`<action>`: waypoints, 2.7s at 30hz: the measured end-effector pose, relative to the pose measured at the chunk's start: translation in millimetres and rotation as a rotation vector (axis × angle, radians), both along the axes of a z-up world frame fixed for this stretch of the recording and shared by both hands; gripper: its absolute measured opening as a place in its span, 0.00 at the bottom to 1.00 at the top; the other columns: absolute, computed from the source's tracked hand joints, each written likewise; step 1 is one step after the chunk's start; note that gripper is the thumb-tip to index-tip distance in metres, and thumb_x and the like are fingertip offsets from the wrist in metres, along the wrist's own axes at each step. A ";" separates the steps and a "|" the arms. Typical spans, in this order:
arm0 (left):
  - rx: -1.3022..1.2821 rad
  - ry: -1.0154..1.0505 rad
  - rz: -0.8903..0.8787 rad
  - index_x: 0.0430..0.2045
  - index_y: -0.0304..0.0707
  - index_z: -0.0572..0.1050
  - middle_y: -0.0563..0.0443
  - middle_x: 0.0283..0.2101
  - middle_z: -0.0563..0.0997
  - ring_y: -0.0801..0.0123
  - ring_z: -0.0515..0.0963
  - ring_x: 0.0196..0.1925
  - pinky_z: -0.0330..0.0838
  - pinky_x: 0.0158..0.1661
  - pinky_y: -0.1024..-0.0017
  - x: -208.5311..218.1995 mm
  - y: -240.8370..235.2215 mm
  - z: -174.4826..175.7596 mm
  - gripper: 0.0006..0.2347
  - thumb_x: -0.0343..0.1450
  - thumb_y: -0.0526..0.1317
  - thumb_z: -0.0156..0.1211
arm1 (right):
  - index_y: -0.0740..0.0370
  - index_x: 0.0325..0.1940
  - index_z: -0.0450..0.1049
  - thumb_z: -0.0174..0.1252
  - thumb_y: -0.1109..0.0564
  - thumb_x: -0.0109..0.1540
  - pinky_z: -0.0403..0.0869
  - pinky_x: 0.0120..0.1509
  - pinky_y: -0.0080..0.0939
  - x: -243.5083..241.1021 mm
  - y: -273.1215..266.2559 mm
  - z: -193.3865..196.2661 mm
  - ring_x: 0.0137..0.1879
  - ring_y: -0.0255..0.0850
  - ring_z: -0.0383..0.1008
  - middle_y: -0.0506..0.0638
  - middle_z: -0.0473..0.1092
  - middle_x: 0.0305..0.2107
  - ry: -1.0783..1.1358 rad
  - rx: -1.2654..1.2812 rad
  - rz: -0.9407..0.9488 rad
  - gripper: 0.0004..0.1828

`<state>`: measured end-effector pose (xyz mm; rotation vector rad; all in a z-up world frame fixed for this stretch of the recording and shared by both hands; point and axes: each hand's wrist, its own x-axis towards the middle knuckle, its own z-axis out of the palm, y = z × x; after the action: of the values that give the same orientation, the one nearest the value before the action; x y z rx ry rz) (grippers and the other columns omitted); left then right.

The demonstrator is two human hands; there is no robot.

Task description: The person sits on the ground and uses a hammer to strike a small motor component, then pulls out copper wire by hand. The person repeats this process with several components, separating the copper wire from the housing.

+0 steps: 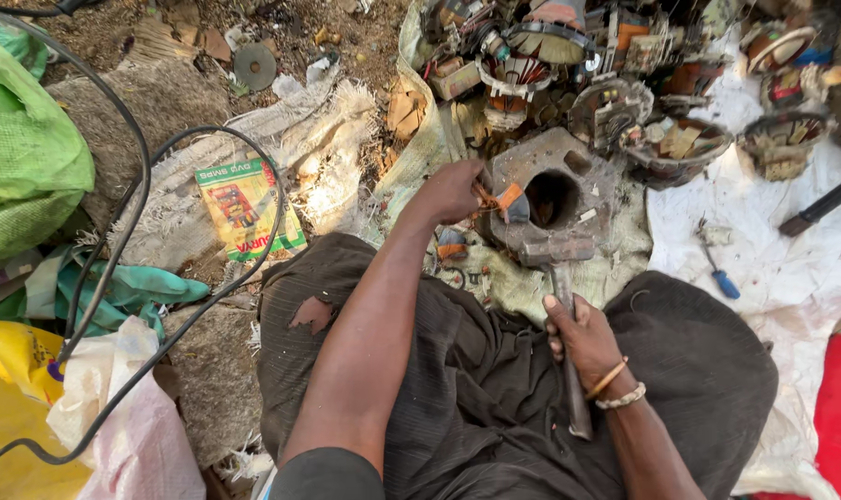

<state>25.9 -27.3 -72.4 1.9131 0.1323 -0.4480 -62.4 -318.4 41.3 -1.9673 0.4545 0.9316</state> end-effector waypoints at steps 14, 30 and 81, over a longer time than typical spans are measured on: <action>-0.014 -0.024 0.074 0.39 0.35 0.71 0.37 0.42 0.82 0.49 0.82 0.47 0.74 0.46 0.55 -3.2 16.0 3.3 0.14 0.61 0.28 0.62 | 0.59 0.56 0.69 0.46 0.35 0.70 0.71 0.23 0.48 58.3 87.9 17.5 0.22 0.43 0.69 0.52 0.67 0.20 -0.369 -0.686 0.509 0.26; 0.018 -0.054 0.036 0.44 0.30 0.70 0.31 0.42 0.81 0.45 0.81 0.46 0.75 0.45 0.52 2.7 9.8 -8.0 0.15 0.64 0.30 0.60 | 0.62 0.55 0.69 0.49 0.37 0.69 0.69 0.26 0.47 46.8 56.9 13.7 0.24 0.44 0.71 0.53 0.69 0.21 -0.589 -0.559 0.465 0.26; -0.110 0.178 0.235 0.42 0.35 0.77 0.36 0.42 0.86 0.57 0.88 0.38 0.81 0.41 0.56 -3.4 1.2 5.7 0.12 0.69 0.42 0.66 | 0.64 0.57 0.75 0.67 0.47 0.64 0.61 0.72 0.63 73.1 46.6 -5.2 0.68 0.59 0.61 0.68 0.67 0.59 -1.097 -0.642 0.529 0.24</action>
<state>22.4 -26.1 -66.7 1.7232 0.4358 -0.4554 10.7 -271.8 36.2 -2.8792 -0.4849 -0.1691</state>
